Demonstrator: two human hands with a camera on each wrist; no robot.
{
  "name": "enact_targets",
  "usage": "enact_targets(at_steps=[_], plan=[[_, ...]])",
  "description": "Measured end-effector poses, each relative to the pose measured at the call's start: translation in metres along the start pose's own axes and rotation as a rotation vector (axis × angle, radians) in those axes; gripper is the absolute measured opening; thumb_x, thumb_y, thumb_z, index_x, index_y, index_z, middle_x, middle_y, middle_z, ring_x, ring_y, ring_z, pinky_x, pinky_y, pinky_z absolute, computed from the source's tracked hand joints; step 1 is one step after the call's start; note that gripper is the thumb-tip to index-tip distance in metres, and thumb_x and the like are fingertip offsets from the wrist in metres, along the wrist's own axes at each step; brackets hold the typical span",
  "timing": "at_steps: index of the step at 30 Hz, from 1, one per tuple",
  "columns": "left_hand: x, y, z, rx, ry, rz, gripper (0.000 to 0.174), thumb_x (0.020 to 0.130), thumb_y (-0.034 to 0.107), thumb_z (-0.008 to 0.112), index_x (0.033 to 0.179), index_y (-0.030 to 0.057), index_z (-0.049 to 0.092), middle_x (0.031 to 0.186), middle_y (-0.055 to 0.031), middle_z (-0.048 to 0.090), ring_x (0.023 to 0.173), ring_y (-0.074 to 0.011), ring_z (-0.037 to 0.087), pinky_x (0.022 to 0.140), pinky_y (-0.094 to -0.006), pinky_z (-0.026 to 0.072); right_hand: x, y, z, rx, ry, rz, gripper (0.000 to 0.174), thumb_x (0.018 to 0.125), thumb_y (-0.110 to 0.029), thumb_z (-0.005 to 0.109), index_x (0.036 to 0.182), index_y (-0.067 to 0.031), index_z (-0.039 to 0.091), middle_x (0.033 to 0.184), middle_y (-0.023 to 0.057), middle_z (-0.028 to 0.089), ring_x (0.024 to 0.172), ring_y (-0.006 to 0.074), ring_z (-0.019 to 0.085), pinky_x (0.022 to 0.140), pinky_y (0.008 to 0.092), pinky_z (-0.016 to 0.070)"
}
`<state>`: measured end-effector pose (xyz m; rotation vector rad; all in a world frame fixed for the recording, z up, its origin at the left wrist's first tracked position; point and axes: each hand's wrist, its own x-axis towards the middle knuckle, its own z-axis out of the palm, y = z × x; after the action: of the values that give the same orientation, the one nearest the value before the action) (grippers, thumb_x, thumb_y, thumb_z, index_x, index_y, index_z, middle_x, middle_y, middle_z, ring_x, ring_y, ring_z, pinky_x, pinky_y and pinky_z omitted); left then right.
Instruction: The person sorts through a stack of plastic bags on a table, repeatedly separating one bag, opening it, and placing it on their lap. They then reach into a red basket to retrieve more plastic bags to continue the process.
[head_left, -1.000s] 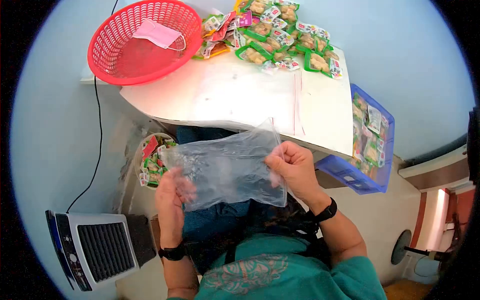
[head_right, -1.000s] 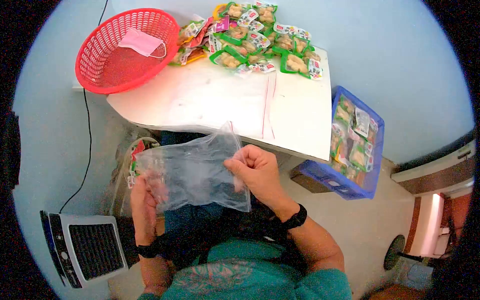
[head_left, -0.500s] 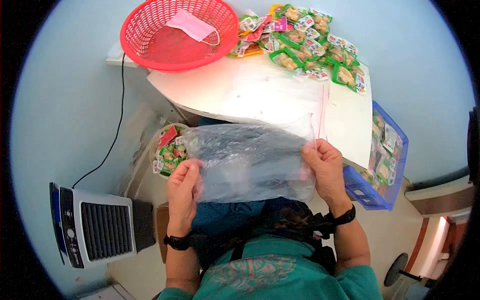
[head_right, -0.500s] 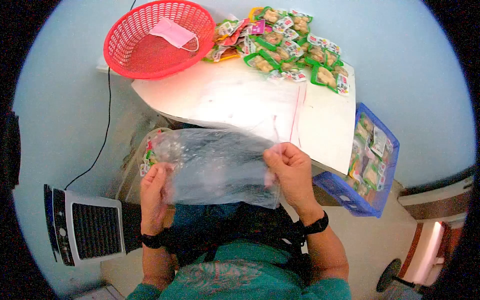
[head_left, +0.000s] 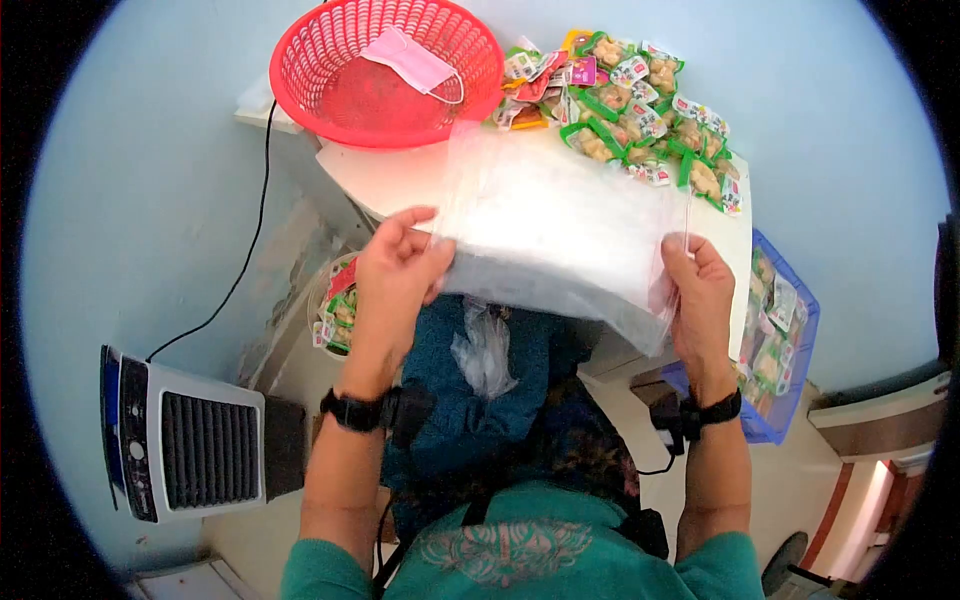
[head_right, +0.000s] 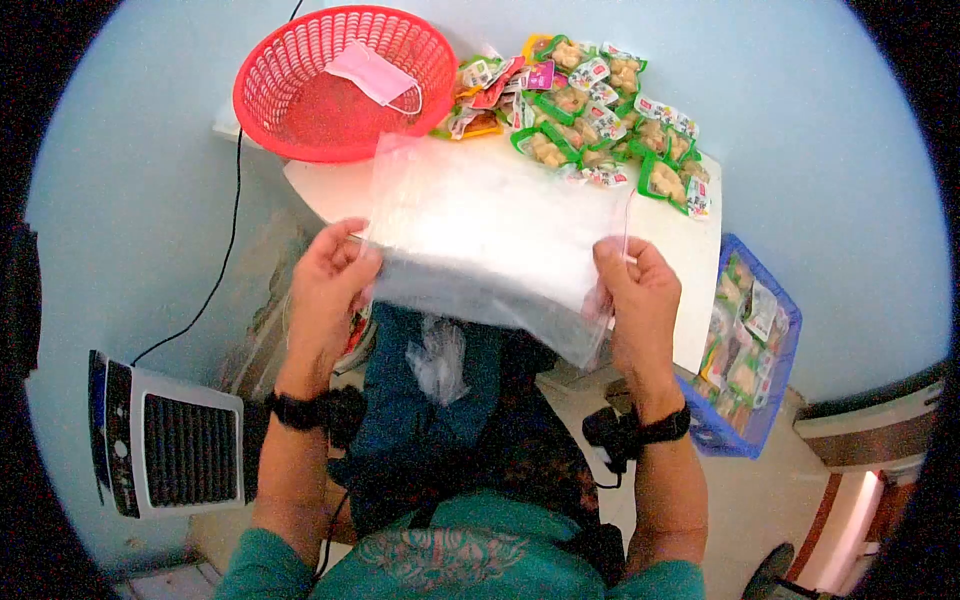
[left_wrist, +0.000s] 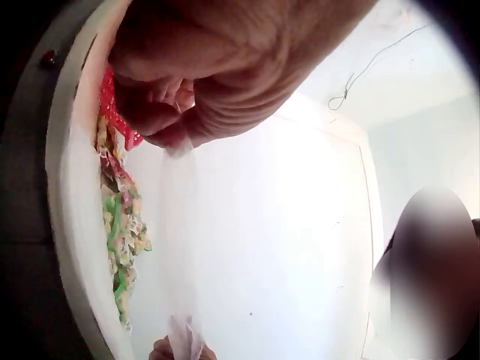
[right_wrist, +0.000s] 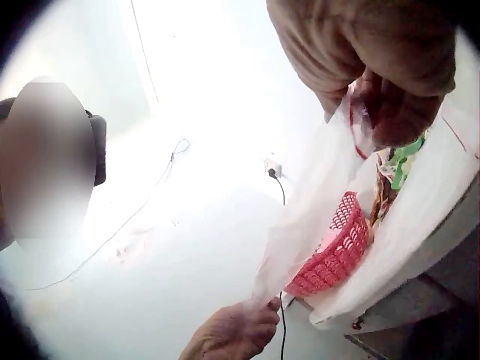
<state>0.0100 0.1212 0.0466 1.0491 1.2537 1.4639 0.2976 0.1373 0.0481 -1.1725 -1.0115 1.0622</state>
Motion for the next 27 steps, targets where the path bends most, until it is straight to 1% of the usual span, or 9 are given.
enact_targets(at_steps=[2, 4, 7, 12, 15, 18, 21, 24, 27], plan=[[0.031, -0.004, 0.005, -0.015, -0.044, 0.053, 0.037, 0.087, 0.005, 0.067, 0.122, 0.0028, 0.056, 0.078, 0.0015, 0.058, 0.055, -0.0042, 0.046, 0.047, -0.0189, 0.0340, 0.021, -0.003, -0.002, 0.018, -0.021, -0.049, 0.027, 0.092, -0.021, 0.067, 0.106, 0.0010, 0.060, 0.067, -0.0012, 0.061, 0.051, 0.0063, 0.054, 0.045, 0.0208, 0.0400], [0.058, -0.009, 0.010, -0.036, -0.098, 0.112, 0.035, 0.086, 0.005, 0.068, 0.119, 0.0029, 0.058, 0.077, 0.0011, 0.059, 0.055, -0.0045, 0.047, 0.047, -0.0191, 0.0341, 0.039, -0.007, 0.001, 0.023, -0.007, -0.053, 0.029, 0.091, -0.021, 0.068, 0.109, 0.0014, 0.059, 0.068, 0.0000, 0.061, 0.052, 0.0072, 0.056, 0.046, 0.0214, 0.0418], [0.082, -0.023, 0.021, -0.062, -0.087, 0.112, 0.033, 0.085, 0.005, 0.070, 0.117, 0.0035, 0.060, 0.077, 0.0009, 0.059, 0.057, -0.0046, 0.048, 0.048, -0.0192, 0.0350, 0.062, -0.001, -0.001, 0.013, 0.006, -0.062, 0.038, 0.090, -0.018, 0.070, 0.116, 0.0035, 0.054, 0.068, 0.0029, 0.062, 0.053, 0.0092, 0.058, 0.047, 0.0235, 0.0449], [0.090, -0.044, 0.033, 0.235, -0.018, 0.146, 0.038, 0.083, 0.004, 0.069, 0.119, 0.0010, 0.058, 0.077, -0.0003, 0.060, 0.060, -0.0067, 0.053, 0.052, -0.0212, 0.0417, 0.080, 0.018, -0.002, -0.183, 0.076, -0.087, 0.045, 0.087, -0.012, 0.070, 0.122, 0.0066, 0.049, 0.066, 0.0042, 0.061, 0.052, 0.0094, 0.055, 0.046, 0.0243, 0.0433], [0.087, -0.052, 0.034, 0.383, -0.014, 0.198, 0.040, 0.083, 0.004, 0.069, 0.121, 0.0001, 0.057, 0.079, -0.0017, 0.061, 0.061, -0.0069, 0.055, 0.053, -0.0217, 0.0430, 0.079, 0.027, -0.002, -0.236, 0.059, -0.092, 0.046, 0.086, -0.010, 0.069, 0.123, 0.0073, 0.049, 0.063, 0.0032, 0.059, 0.052, 0.0084, 0.053, 0.047, 0.0237, 0.0411], [0.082, -0.055, 0.035, 0.429, 0.061, 0.233, 0.035, 0.077, 0.003, 0.069, 0.112, 0.0030, 0.063, 0.077, -0.0076, 0.065, 0.058, -0.0134, 0.059, 0.058, -0.0295, 0.0487, 0.079, 0.031, 0.001, -0.363, 0.079, -0.114, 0.046, 0.085, -0.009, 0.069, 0.124, 0.0052, 0.050, 0.060, 0.0014, 0.056, 0.051, 0.0075, 0.051, 0.047, 0.0230, 0.0386], [0.077, -0.051, 0.036, 0.511, 0.081, 0.263, 0.033, 0.077, 0.002, 0.067, 0.110, 0.0026, 0.064, 0.077, -0.0089, 0.065, 0.057, -0.0152, 0.060, 0.058, -0.0307, 0.0490, 0.081, 0.040, -0.002, -0.429, 0.063, -0.139, 0.043, 0.083, -0.009, 0.070, 0.122, 0.0018, 0.053, 0.058, -0.0005, 0.054, 0.050, 0.0068, 0.048, 0.048, 0.0229, 0.0362], [0.076, -0.049, 0.038, 0.576, 0.090, 0.264, 0.030, 0.077, 0.001, 0.067, 0.107, 0.0018, 0.065, 0.078, -0.0097, 0.065, 0.060, -0.0174, 0.061, 0.060, -0.0316, 0.0496, 0.082, 0.046, -0.001, -0.437, 0.069, -0.115, 0.042, 0.082, -0.010, 0.072, 0.120, -0.0012, 0.056, 0.058, -0.0008, 0.053, 0.051, 0.0072, 0.046, 0.049, 0.0238, 0.0363], [0.078, -0.052, 0.038, 0.623, 0.098, 0.313, 0.027, 0.077, 0.001, 0.066, 0.103, 0.0011, 0.066, 0.079, -0.0117, 0.065, 0.067, -0.0228, 0.063, 0.064, -0.0334, 0.0503, 0.082, 0.050, -0.001, -0.546, 0.086, -0.184, 0.043, 0.080, -0.011, 0.073, 0.119, -0.0021, 0.058, 0.058, -0.0004, 0.053, 0.053, 0.0081, 0.047, 0.050, 0.0252, 0.0384]])
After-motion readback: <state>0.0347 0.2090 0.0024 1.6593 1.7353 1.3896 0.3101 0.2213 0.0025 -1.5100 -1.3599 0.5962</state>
